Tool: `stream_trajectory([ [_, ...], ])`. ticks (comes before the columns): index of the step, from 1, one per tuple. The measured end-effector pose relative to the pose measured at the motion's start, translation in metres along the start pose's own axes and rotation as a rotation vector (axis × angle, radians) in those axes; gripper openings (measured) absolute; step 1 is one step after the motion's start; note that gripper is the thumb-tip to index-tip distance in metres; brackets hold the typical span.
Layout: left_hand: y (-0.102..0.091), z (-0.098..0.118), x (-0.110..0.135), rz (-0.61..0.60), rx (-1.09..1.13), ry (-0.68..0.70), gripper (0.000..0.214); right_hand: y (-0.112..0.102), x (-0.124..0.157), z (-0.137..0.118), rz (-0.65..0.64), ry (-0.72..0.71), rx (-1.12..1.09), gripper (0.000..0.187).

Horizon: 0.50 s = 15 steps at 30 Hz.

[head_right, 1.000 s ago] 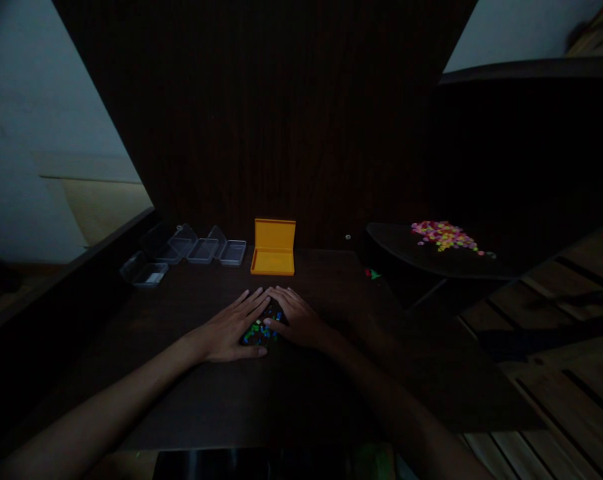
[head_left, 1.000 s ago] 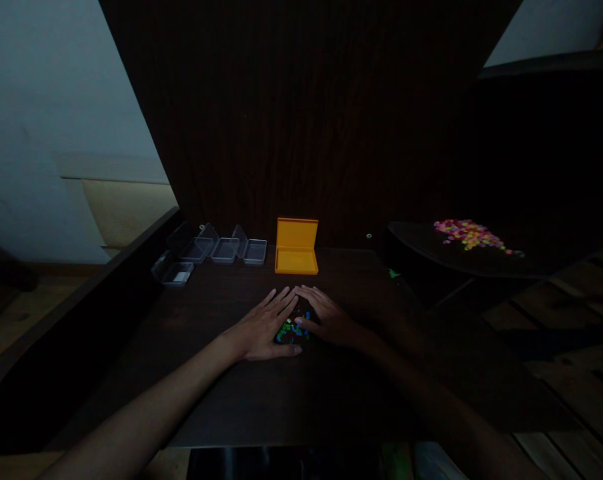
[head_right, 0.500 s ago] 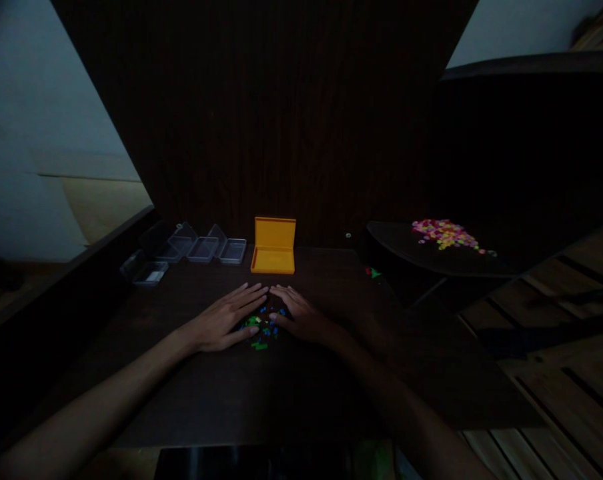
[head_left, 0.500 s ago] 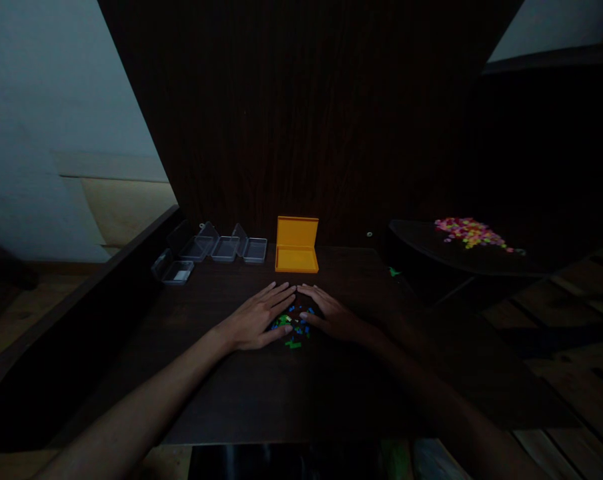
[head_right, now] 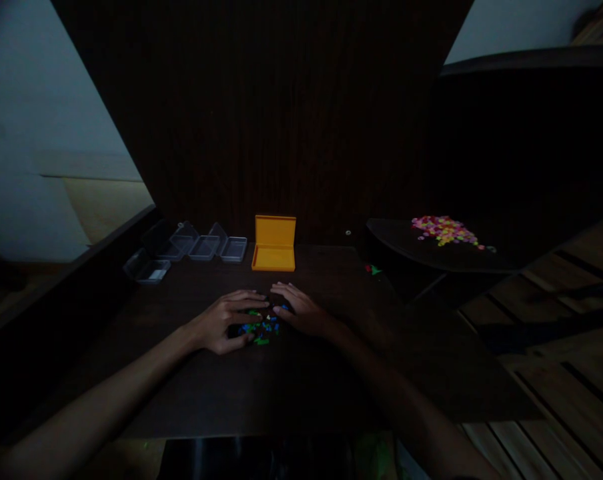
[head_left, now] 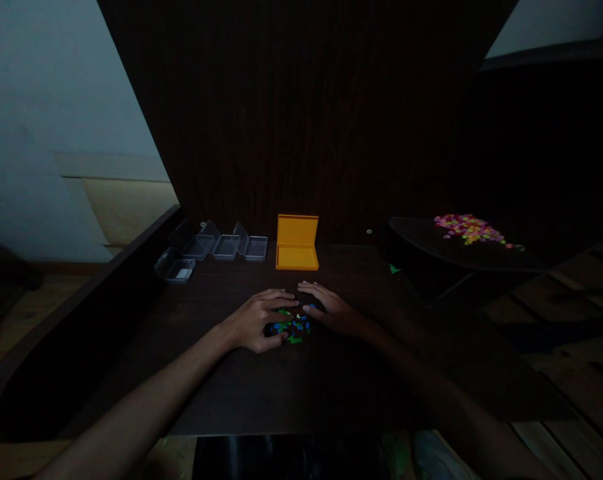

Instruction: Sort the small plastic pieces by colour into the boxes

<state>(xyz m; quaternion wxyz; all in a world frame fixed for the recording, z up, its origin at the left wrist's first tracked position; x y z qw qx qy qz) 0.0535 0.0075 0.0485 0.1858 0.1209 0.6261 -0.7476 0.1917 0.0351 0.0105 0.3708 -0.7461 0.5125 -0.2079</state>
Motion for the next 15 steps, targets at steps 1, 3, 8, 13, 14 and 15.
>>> stream_trajectory([
  [1,0.001,0.001,-0.001,-0.010,0.009,-0.002,0.036,0.000,-0.001,0.000,0.011,0.009,-0.004,0.044],
  [3,0.002,0.003,-0.002,-0.007,0.020,0.009,0.037,0.000,-0.002,0.002,0.048,0.042,-0.014,0.040],
  [8,-0.002,0.006,-0.003,0.067,-0.012,0.039,0.038,0.000,-0.006,0.007,0.153,0.113,-0.025,0.036],
  [13,-0.012,0.004,0.000,0.192,-0.034,0.036,0.030,-0.002,-0.006,0.004,0.188,0.060,-0.031,0.030],
  [14,-0.012,0.004,0.000,0.197,-0.032,0.037,0.029,-0.002,-0.006,0.003,0.193,0.055,-0.032,0.028],
  [15,-0.012,0.003,0.001,0.191,-0.026,0.039,0.028,-0.003,-0.005,0.002,0.197,0.053,-0.036,0.026],
])
Point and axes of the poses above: each hand's wrist, its own x-axis away from the middle knuckle, its own y-axis out of the palm, z = x × y, the point moved 8 cm from there along -x, towards the middle knuckle, and after that the axes turned 12 degrees about y, right-handed, at the moved point
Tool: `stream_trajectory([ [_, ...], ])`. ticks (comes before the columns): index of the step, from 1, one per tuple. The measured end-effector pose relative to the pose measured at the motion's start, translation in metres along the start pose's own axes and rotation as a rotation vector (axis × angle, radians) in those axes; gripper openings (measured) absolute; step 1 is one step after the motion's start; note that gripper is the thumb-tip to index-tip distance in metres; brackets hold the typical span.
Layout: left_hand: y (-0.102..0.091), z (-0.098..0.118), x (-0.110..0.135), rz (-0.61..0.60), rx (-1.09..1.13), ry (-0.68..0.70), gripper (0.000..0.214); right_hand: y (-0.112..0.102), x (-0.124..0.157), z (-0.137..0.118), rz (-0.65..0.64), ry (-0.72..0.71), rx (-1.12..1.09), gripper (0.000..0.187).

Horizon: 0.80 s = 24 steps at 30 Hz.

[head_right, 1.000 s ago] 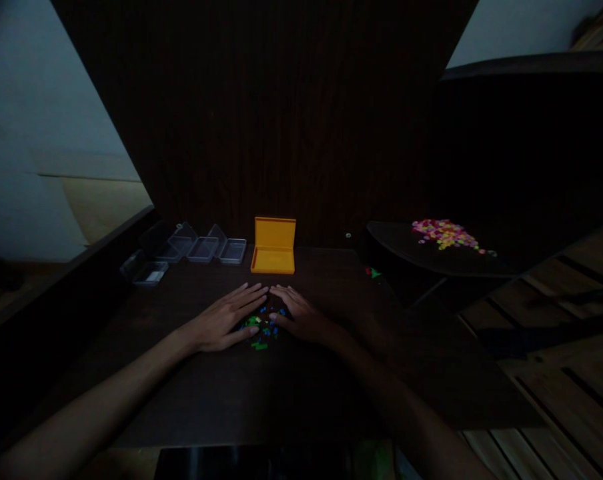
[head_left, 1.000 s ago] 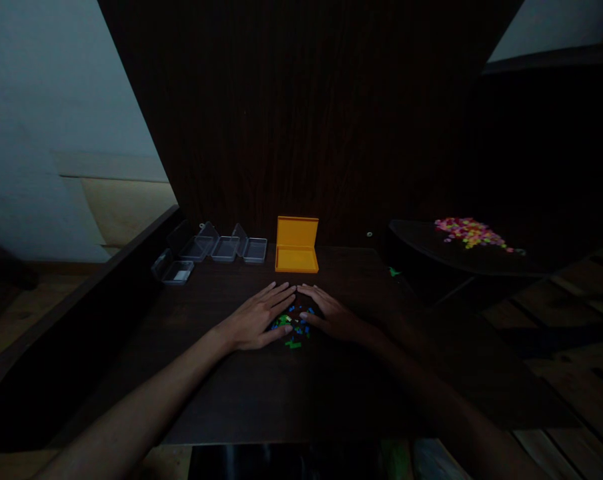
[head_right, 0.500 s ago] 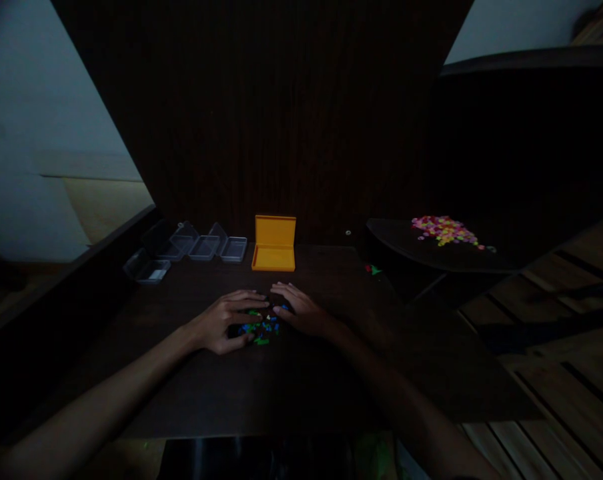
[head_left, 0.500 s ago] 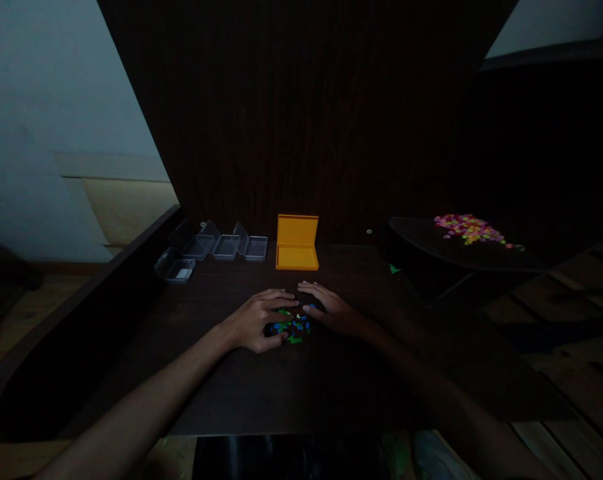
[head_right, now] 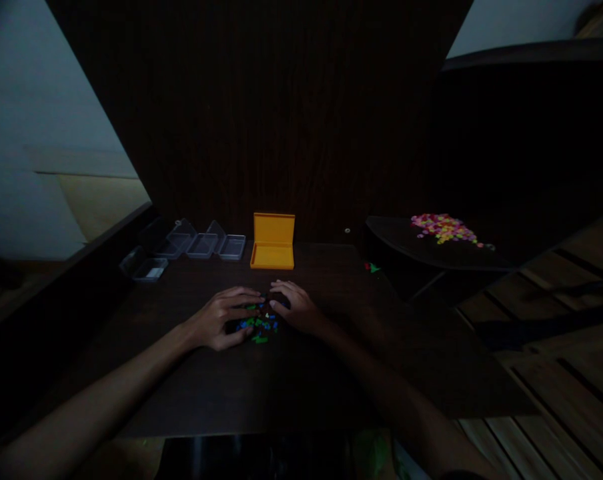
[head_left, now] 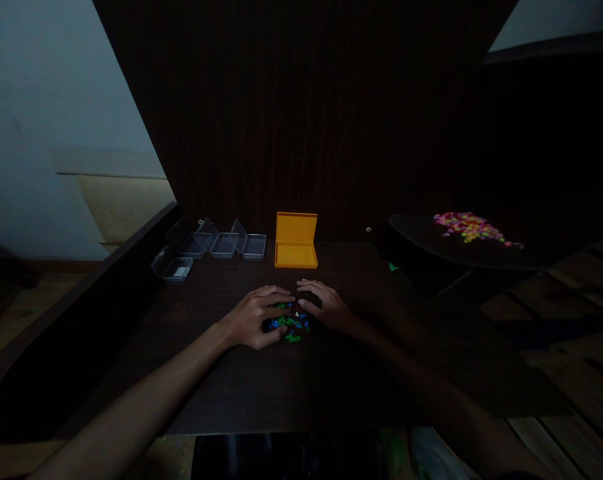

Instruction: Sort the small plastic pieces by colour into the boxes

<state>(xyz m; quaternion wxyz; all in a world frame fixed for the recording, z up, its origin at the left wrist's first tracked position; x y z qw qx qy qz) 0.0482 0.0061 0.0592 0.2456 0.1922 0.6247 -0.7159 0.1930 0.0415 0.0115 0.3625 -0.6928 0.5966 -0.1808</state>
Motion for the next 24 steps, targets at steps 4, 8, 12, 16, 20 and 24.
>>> stream_trajectory([
  [4,0.0047,-0.0004,0.0001,-0.066,0.031,-0.002,0.030,-0.0020,-0.0003,-0.0007,0.038,0.022,-0.013,0.021],
  [8,0.0069,0.0013,-0.0018,-0.089,0.044,0.003,0.027,-0.0034,-0.0016,0.0017,0.077,0.061,-0.016,0.021],
  [12,0.0058,0.0010,-0.0022,-0.081,0.030,-0.006,0.029,-0.0034,-0.0018,0.0013,0.061,0.041,-0.024,0.021],
  [16,0.0056,0.0038,-0.0032,-0.087,0.031,0.019,0.028,-0.0049,-0.0016,0.0007,0.064,0.052,-0.032,0.016],
  [20,0.0079,0.0058,-0.0048,-0.099,0.053,0.032,0.027,-0.0068,-0.0017,-0.0010,0.082,0.060,-0.047,0.018],
  [24,0.0100,0.0046,-0.0044,-0.103,0.057,0.025,0.026,-0.0065,-0.0020,-0.0008,0.060,0.061,-0.041,0.020],
])
Point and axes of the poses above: each hand's wrist, its own x-axis away from the middle knuckle, its own y-axis out of the palm, z = x × y, the point moved 8 cm from there along -x, towards the middle knuckle, and after that the axes turned 12 degrees about y, right-handed, at the moved point
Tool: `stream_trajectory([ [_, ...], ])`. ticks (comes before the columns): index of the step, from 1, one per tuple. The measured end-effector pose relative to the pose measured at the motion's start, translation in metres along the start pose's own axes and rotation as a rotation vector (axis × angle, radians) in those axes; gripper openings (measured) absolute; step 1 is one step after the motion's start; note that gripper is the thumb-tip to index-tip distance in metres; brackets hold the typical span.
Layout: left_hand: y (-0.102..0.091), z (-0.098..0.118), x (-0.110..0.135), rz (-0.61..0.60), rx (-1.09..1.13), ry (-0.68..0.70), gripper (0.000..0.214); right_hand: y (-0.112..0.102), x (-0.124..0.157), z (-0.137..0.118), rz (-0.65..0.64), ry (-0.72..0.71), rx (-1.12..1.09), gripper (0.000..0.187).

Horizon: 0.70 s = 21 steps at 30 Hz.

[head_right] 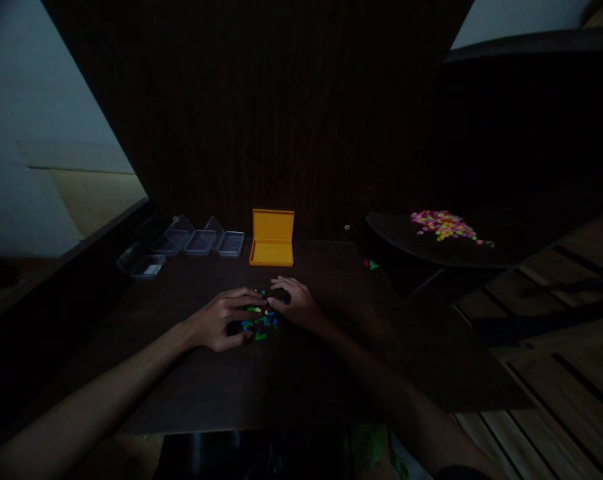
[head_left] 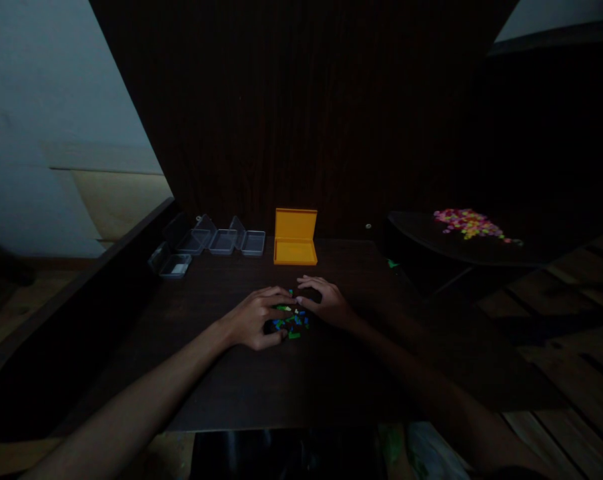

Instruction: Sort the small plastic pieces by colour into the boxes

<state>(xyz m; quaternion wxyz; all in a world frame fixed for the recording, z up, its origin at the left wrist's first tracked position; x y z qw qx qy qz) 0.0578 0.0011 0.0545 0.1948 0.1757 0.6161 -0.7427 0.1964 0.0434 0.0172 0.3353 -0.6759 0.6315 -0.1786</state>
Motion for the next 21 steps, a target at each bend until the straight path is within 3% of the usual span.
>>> stream_trajectory([
  [9,-0.002,0.000,0.002,0.038,-0.009,-0.015,0.036,0.000,0.000,0.001,0.018,0.029,-0.004,0.019],
  [15,-0.006,-0.017,0.008,0.091,-0.191,-0.184,0.036,0.000,0.000,0.001,-0.017,0.001,0.004,0.021],
  [21,0.001,-0.030,0.013,0.008,-0.218,-0.288,0.039,0.000,0.000,0.000,-0.002,0.010,-0.007,0.019],
])
Point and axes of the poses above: each hand's wrist, its own x-axis away from the middle knuckle, its own y-axis out of the palm, z = x × y, the point moved 8 cm from there along -x, towards the middle knuckle, and after that the axes turned 12 degrees about y, right-handed, at the moved point
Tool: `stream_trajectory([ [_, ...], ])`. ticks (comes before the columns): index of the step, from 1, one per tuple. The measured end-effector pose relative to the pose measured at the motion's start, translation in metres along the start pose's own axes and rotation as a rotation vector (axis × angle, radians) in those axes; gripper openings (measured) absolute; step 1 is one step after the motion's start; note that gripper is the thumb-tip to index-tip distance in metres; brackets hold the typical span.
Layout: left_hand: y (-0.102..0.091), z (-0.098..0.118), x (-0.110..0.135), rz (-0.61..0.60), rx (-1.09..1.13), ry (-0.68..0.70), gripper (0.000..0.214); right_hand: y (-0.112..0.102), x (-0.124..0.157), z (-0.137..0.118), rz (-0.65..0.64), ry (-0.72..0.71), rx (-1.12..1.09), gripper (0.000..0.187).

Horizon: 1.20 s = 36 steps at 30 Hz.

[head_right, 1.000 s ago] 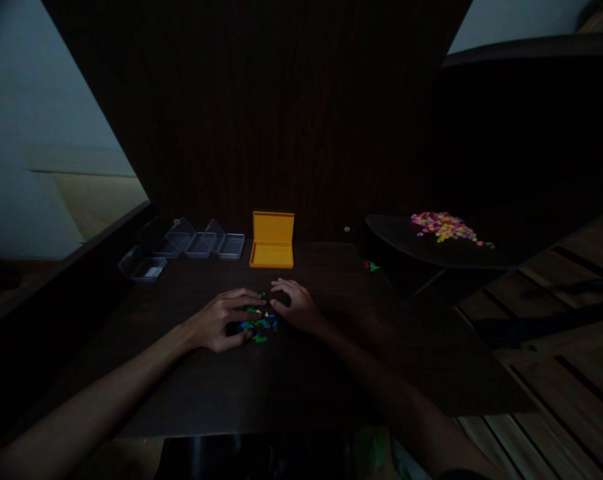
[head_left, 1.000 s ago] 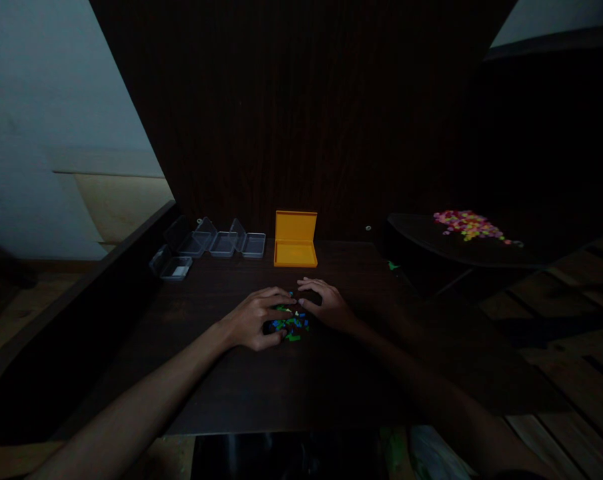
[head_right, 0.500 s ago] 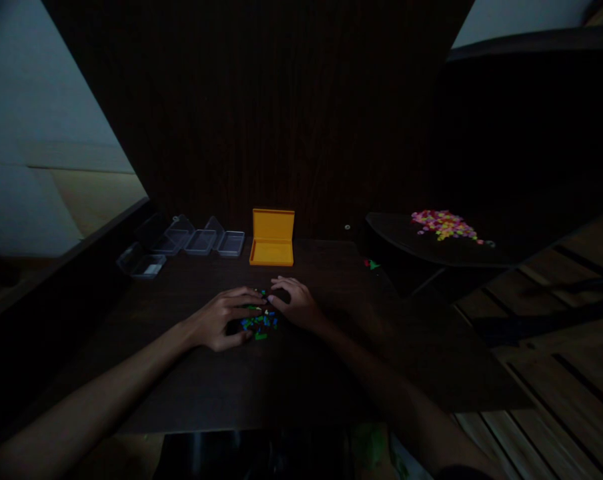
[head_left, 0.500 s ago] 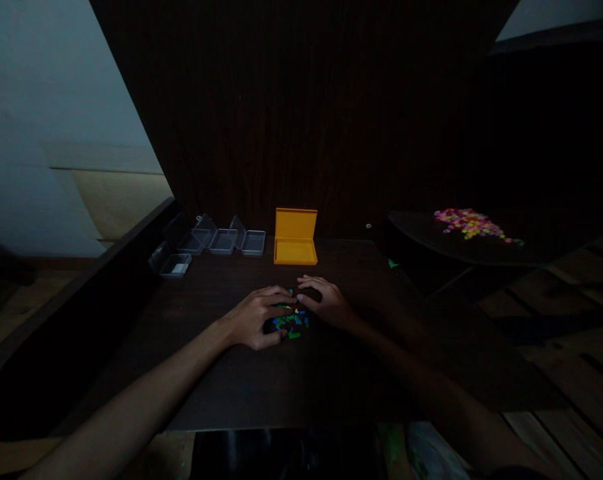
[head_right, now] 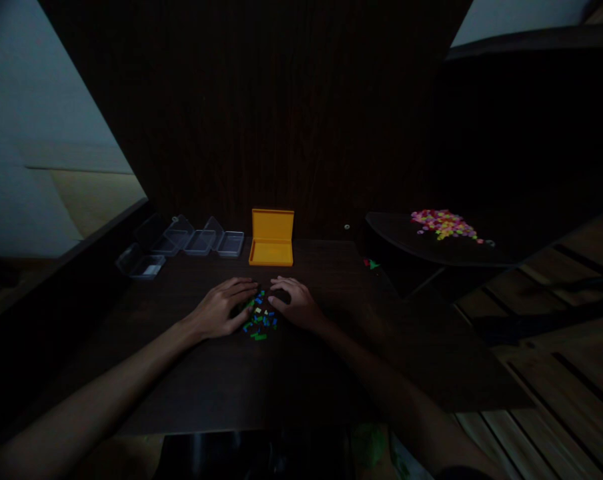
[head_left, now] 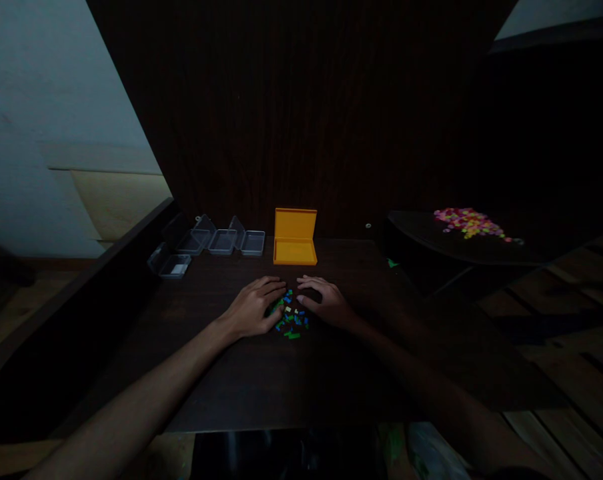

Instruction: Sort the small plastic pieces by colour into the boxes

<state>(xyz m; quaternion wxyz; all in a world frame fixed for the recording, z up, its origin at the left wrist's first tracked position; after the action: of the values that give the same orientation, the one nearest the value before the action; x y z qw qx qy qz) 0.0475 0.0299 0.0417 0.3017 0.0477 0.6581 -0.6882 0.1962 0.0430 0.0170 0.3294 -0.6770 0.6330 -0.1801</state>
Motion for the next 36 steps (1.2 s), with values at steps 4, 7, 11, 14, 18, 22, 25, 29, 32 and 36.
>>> stream_trajectory([
  [4,0.008,0.001,0.000,-0.071,0.018,-0.004,0.040,0.001,-0.001,0.001,0.072,0.041,-0.001,0.019],
  [7,0.012,0.003,-0.001,-0.095,0.024,-0.003,0.042,0.003,-0.001,0.001,0.050,0.030,0.013,0.020],
  [11,0.012,0.003,-0.001,-0.105,0.035,-0.007,0.043,0.001,-0.002,0.001,-0.011,0.008,0.026,0.021],
  [14,0.011,0.002,-0.001,-0.103,0.038,-0.018,0.043,-0.001,-0.001,0.001,-0.035,0.003,0.037,0.021],
  [18,0.010,0.000,-0.001,-0.099,0.031,-0.023,0.043,0.000,0.000,0.001,-0.052,-0.001,0.068,0.024],
  [22,0.010,-0.001,-0.001,-0.088,0.028,-0.024,0.041,-0.003,0.002,0.000,-0.010,-0.051,0.076,0.021],
  [25,0.009,-0.001,-0.001,-0.067,0.021,-0.017,0.037,-0.004,0.006,-0.006,0.017,-0.150,0.088,0.021],
  [29,0.008,-0.001,-0.001,-0.049,0.017,-0.002,0.036,-0.002,0.009,-0.011,0.026,-0.214,0.130,0.018],
  [32,0.008,-0.001,-0.001,-0.060,0.019,-0.003,0.035,-0.002,0.008,-0.012,0.041,-0.200,0.151,0.017],
  [36,0.007,-0.002,-0.002,-0.047,0.032,-0.007,0.035,-0.004,0.007,-0.012,0.066,-0.186,0.154,0.018],
])
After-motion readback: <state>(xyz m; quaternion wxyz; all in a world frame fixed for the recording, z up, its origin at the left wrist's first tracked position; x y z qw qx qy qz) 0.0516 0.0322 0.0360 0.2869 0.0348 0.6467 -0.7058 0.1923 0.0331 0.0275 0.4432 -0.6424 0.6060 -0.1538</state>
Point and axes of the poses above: each hand's wrist, its own x-axis away from the middle knuckle, its own y-axis out of the palm, z = x × y, the point moved 8 cm from there along -x, towards the middle knuckle, and after that the axes turned 12 degrees about y, right-handed, at the moved point
